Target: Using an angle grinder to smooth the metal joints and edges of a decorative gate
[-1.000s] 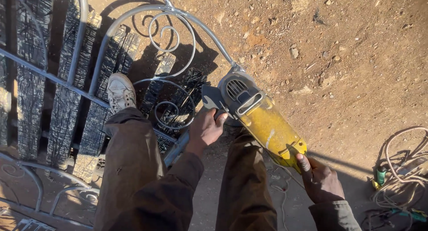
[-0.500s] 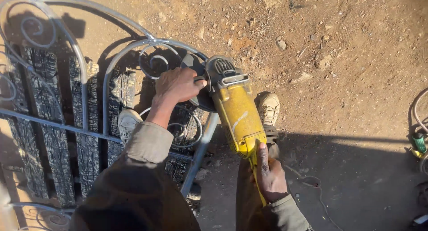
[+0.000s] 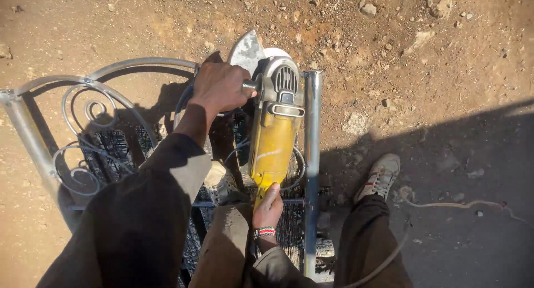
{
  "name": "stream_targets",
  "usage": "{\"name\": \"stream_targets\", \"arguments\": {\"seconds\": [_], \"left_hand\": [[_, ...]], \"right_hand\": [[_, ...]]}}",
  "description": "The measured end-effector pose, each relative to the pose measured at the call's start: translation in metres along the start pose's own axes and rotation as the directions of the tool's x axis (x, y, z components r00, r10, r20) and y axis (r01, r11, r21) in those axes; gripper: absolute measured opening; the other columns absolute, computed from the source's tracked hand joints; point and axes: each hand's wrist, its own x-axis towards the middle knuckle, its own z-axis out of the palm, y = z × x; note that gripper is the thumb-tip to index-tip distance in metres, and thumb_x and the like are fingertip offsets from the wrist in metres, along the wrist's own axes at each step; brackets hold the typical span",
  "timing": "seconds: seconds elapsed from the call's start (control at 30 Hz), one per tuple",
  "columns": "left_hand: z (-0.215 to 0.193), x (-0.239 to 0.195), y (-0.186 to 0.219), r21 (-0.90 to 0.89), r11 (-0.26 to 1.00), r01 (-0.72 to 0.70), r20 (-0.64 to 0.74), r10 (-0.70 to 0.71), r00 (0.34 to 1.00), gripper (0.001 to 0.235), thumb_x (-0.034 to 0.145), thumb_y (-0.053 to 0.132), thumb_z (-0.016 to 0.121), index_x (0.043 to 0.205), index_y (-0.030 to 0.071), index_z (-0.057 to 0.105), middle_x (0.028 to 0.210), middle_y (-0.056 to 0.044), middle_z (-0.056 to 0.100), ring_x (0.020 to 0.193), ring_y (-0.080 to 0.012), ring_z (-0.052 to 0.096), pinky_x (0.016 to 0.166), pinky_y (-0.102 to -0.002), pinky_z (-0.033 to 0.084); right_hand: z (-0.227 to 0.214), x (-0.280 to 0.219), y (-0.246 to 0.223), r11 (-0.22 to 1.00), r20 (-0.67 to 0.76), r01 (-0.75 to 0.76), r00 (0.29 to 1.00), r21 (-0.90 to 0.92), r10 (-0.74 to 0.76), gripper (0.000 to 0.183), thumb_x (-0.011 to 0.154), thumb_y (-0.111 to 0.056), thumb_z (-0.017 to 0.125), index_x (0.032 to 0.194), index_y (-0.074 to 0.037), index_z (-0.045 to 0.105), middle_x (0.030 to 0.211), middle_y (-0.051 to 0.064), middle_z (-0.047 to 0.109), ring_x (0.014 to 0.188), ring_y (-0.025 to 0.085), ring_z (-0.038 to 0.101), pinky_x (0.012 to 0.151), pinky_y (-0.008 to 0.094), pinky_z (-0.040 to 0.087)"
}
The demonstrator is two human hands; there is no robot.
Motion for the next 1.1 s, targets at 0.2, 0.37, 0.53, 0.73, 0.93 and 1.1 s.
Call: {"name": "stream_targets", "arguments": {"seconds": [0.2,0.37,0.53,0.73,0.93,1.1], "left_hand": [[-0.009,-0.016,0.008,-0.12,0.993,0.014,-0.013,-0.015,1.0,0.029,0.101,0.041,0.062,0.114,0.02,0.077,0.089,-0.014,0.074,0.092,-0.0376,0.073,0.091,-0.052,0.054],[-0.019,-0.016,0.014,-0.045,0.999,0.031,-0.1,-0.035,0.994,0.026,0.101,0.042,0.064,0.102,0.018,0.075,0.073,-0.008,0.069,0.083,-0.0338,0.073,0.087,-0.049,0.054],[-0.038,-0.016,0.05,0.04,0.999,-0.016,-0.071,0.019,0.997,0.025,0.103,0.041,0.063,0.106,0.019,0.075,0.077,-0.008,0.071,0.085,-0.0282,0.074,0.088,-0.045,0.054],[-0.003,-0.011,0.034,-0.06,0.988,0.143,0.046,-0.141,0.989,0.033,0.101,0.043,0.064,0.116,0.016,0.076,0.088,-0.012,0.076,0.097,-0.0339,0.074,0.094,-0.05,0.053],[0.007,-0.023,0.024,-0.15,0.949,0.279,0.014,-0.28,0.96,0.053,0.085,0.056,0.067,0.131,0.029,0.073,0.125,-0.009,0.074,0.109,-0.0364,0.07,0.089,-0.049,0.053],[0.007,-0.01,0.025,-0.104,0.959,0.263,0.103,-0.253,0.962,0.053,0.09,0.054,0.063,0.137,0.031,0.067,0.134,-0.008,0.069,0.123,-0.0369,0.064,0.109,-0.059,0.039]], "right_hand": [[0.004,0.047,0.068,0.987,0.016,0.157,0.987,-0.013,-0.157,0.073,0.109,-0.051,0.03,0.095,0.006,0.074,0.087,0.032,0.071,0.097,0.05,0.069,0.084,0.057,0.052],[-0.02,0.056,0.025,0.99,0.038,0.138,0.99,-0.022,-0.137,0.075,0.108,-0.055,0.024,0.077,-0.004,0.07,0.068,0.019,0.072,0.075,0.036,0.072,0.073,0.049,0.055],[-0.033,0.053,0.028,0.996,0.056,0.063,0.996,0.069,-0.067,0.079,0.108,-0.058,0.02,0.073,-0.008,0.07,0.061,0.014,0.071,0.063,0.027,0.07,0.065,0.042,0.056],[-0.055,0.056,0.015,0.995,0.012,0.071,0.997,-0.063,-0.071,0.076,0.105,-0.059,0.031,0.086,-0.002,0.076,0.079,0.026,0.074,0.089,0.044,0.073,0.078,0.054,0.056],[-0.058,0.056,0.035,0.978,0.13,0.194,0.974,-0.077,-0.183,0.083,0.093,-0.071,0.021,0.104,-0.01,0.076,0.089,0.011,0.081,0.087,0.03,0.078,0.063,0.04,0.054],[-0.049,0.052,0.045,0.966,0.011,0.179,0.984,-0.188,-0.18,0.087,0.093,-0.073,0.015,0.1,-0.009,0.073,0.087,0.014,0.079,0.085,0.034,0.076,0.062,0.045,0.055]]}}
